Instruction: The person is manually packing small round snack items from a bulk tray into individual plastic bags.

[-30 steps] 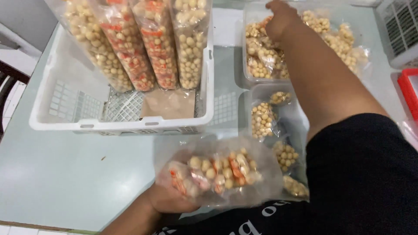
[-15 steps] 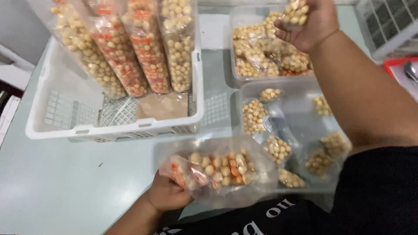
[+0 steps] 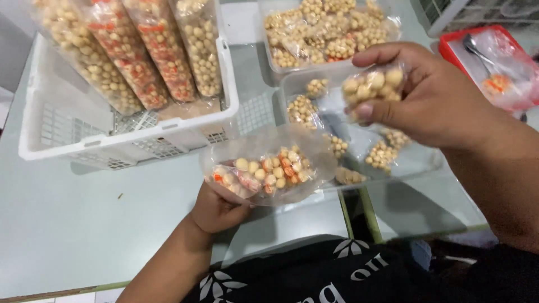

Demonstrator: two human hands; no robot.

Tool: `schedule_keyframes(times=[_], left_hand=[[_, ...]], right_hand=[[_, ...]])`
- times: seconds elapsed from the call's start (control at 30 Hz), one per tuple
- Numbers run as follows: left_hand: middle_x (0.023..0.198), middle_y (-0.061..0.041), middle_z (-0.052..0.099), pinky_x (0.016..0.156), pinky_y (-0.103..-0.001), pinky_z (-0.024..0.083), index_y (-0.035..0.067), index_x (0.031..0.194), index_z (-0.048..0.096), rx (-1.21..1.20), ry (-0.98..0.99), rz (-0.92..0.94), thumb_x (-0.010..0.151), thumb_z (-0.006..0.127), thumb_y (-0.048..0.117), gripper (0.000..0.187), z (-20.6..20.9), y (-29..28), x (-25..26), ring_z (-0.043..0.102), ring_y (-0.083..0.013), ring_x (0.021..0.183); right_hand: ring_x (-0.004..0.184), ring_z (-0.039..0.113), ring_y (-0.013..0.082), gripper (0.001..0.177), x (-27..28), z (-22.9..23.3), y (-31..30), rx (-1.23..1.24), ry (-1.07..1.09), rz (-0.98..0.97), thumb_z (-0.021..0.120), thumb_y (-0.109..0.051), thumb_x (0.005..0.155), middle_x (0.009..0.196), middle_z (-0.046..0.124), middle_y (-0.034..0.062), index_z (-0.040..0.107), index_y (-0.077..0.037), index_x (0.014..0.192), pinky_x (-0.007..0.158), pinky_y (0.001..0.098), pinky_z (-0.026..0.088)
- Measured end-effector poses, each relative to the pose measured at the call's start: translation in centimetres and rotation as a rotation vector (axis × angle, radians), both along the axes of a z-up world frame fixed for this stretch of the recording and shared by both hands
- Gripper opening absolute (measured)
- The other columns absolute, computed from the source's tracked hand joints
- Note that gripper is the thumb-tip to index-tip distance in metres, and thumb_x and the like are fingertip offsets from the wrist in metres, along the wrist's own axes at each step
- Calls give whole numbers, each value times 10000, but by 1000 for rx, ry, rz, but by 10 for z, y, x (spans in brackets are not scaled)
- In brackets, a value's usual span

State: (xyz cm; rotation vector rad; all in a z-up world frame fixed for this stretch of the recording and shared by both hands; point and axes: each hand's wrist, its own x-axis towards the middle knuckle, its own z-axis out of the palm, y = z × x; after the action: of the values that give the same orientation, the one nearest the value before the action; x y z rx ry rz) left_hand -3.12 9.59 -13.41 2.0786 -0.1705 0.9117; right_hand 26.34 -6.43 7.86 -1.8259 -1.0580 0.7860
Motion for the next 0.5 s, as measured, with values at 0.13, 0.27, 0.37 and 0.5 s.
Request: schedule_keyframes(times=[0.13,0.27,0.37,0.5], left_hand=[[1285,-187,680,1139,-481,501,-2,1253,670,186,2,100,948,690,232,385,-8,-6,-1,665,-394,1223],[1312,-133,660,1082,-397,533,19,1424,467,-284,153,79,872,737,300,676,-12,-13,-4,675,-281,1216],[1283,-111,663,1038,-398,536,53,1406,466,-236,139,148,831,784,296,701,-23,-11,-4,676,-270,1186],[1265,-126,628,942,-427,548,59,1372,447,-123,78,190,848,797,343,692,-52,-1,-4,666,-301,1144]], right_hand=[[930,722,166,466,-22,0,-31,326,-352,297,867,-102,755,1007,697,90,662,-35,1168,811,270,604],[1049,689,200,452,-53,17,-43,268,-772,296,866,-150,779,1160,721,77,735,-96,1209,821,332,526],[1044,664,290,449,-60,17,-43,304,-1012,489,820,-175,821,1191,667,111,719,-131,1256,727,414,515],[932,654,283,441,-73,10,-35,108,-1299,399,741,-275,850,1182,658,63,725,-200,1284,458,446,514]])
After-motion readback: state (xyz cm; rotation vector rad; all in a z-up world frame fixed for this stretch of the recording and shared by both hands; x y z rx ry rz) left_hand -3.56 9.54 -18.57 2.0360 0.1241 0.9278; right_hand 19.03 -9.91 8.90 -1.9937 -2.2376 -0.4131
